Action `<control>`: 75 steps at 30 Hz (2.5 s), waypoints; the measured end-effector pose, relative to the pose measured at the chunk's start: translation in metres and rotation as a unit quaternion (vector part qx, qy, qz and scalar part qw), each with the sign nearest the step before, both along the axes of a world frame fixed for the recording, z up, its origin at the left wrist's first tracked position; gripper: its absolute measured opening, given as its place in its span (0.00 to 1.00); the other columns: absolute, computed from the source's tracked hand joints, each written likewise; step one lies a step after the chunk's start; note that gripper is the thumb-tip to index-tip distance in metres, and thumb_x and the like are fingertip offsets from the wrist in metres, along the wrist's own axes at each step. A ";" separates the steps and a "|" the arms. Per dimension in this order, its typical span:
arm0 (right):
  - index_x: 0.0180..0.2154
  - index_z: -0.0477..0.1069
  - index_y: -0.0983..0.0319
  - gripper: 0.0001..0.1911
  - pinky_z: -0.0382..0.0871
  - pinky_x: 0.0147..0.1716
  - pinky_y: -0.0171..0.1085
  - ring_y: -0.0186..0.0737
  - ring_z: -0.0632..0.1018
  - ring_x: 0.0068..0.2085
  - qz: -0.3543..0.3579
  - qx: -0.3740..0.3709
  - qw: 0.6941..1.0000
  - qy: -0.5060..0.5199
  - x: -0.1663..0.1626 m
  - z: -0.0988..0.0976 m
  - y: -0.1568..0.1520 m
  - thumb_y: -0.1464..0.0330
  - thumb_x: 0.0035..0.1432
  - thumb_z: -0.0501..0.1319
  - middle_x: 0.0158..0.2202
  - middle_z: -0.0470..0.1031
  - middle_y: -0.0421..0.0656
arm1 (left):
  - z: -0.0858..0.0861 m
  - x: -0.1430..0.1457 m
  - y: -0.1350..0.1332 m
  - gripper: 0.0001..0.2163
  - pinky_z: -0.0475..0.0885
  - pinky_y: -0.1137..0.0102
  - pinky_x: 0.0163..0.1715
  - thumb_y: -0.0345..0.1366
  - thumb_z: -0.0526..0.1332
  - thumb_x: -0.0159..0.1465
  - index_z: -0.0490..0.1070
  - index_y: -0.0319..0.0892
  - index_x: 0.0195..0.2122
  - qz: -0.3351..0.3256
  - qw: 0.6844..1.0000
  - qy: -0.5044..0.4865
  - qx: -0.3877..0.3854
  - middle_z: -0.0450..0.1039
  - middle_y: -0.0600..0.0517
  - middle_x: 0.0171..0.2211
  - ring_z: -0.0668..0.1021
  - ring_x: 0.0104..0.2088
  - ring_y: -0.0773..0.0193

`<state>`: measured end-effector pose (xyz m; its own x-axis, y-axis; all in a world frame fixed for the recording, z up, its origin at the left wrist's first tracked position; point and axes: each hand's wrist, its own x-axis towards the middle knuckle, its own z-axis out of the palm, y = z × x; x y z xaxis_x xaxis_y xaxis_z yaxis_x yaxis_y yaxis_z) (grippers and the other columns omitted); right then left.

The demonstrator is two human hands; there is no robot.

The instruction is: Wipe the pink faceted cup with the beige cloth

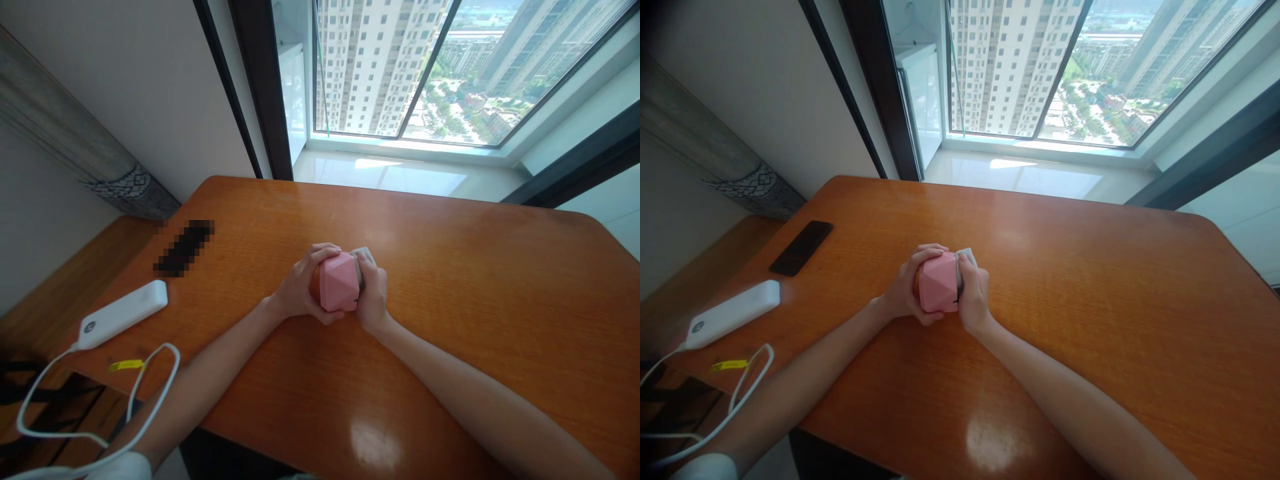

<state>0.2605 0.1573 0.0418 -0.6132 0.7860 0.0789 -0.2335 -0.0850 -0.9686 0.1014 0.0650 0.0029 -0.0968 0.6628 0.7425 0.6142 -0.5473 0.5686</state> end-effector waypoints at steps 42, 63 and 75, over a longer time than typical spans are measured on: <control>0.30 0.68 0.57 0.24 0.64 0.30 0.36 0.35 0.63 0.29 0.025 -0.013 0.999 0.022 -0.004 0.002 0.004 0.48 0.72 0.62 0.28 0.65 0.35 | 0.000 0.000 -0.001 0.55 0.82 0.48 0.60 0.65 0.81 0.50 0.62 0.50 0.75 0.035 0.999 0.035 0.013 0.73 0.39 0.65 0.81 0.62 0.41; 0.26 0.66 0.57 0.27 0.57 0.25 0.37 0.33 0.61 0.24 0.017 0.005 0.999 0.029 0.003 -0.003 -0.005 0.46 0.69 0.66 0.22 0.63 0.34 | 0.001 0.012 0.003 0.45 0.75 0.37 0.68 0.67 0.69 0.67 0.54 0.57 0.79 0.003 0.997 0.008 0.072 0.61 0.38 0.74 0.71 0.72 0.36; 0.27 0.64 0.56 0.27 0.57 0.24 0.37 0.34 0.61 0.25 0.011 -0.011 1.000 -0.011 -0.001 0.013 -0.012 0.45 0.71 0.62 0.23 0.61 0.35 | 0.000 0.015 0.004 0.45 0.77 0.39 0.64 0.71 0.67 0.65 0.57 0.56 0.76 0.052 0.992 0.035 0.111 0.63 0.40 0.71 0.74 0.68 0.37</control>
